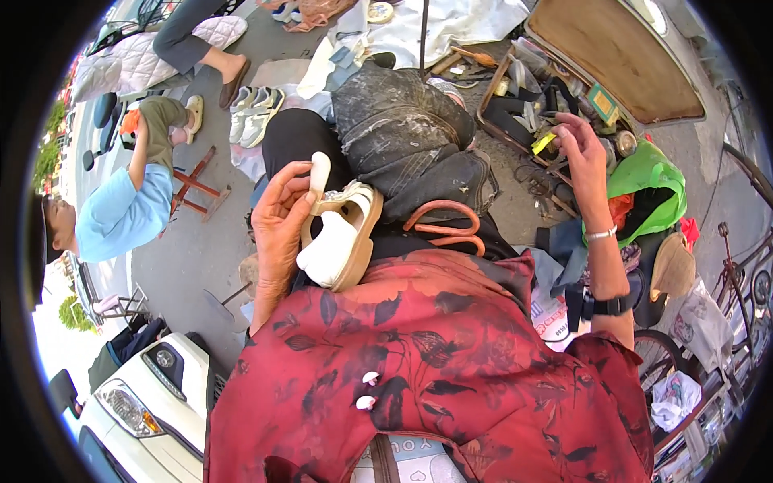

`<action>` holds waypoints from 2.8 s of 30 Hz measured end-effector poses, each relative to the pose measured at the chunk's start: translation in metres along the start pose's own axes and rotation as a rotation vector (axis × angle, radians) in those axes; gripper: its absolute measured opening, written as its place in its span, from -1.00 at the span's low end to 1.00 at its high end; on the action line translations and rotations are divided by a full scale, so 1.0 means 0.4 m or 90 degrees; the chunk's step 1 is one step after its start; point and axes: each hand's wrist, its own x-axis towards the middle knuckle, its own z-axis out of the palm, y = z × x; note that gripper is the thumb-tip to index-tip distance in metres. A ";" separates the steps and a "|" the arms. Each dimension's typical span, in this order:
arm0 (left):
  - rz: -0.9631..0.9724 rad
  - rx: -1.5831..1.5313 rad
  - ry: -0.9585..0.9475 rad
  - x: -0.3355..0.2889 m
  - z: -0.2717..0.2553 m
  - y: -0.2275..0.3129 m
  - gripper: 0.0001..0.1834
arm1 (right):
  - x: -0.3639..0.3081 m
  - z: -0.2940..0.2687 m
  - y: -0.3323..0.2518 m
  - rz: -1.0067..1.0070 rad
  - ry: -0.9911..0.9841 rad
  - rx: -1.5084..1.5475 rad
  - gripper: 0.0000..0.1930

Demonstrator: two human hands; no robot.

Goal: The recorder is repairing a white sandal by cutting and attaching a strap.

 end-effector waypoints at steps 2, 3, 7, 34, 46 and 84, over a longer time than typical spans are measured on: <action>0.012 0.019 -0.018 -0.005 -0.001 0.002 -0.56 | -0.131 0.085 -0.192 -0.100 -0.121 -0.019 -0.76; 0.006 0.030 -0.018 -0.006 0.000 0.002 -0.56 | -0.181 0.112 -0.264 -0.201 -0.227 -0.146 -0.76; 0.011 0.053 -0.052 -0.011 -0.012 -0.003 -0.53 | -0.267 0.217 -0.288 -0.597 -0.329 -0.452 -0.66; -0.075 -0.218 -0.080 0.025 -0.053 -0.076 -0.65 | -0.209 0.234 -0.361 -0.202 -0.214 -0.367 -0.46; -0.116 -0.279 -0.057 0.027 -0.059 -0.097 -0.67 | -0.145 0.347 -0.363 -0.483 -0.230 -0.507 -0.48; -0.119 -0.189 -0.157 0.031 -0.039 -0.047 -0.62 | -0.059 0.188 -0.092 -0.072 0.003 -0.236 -0.62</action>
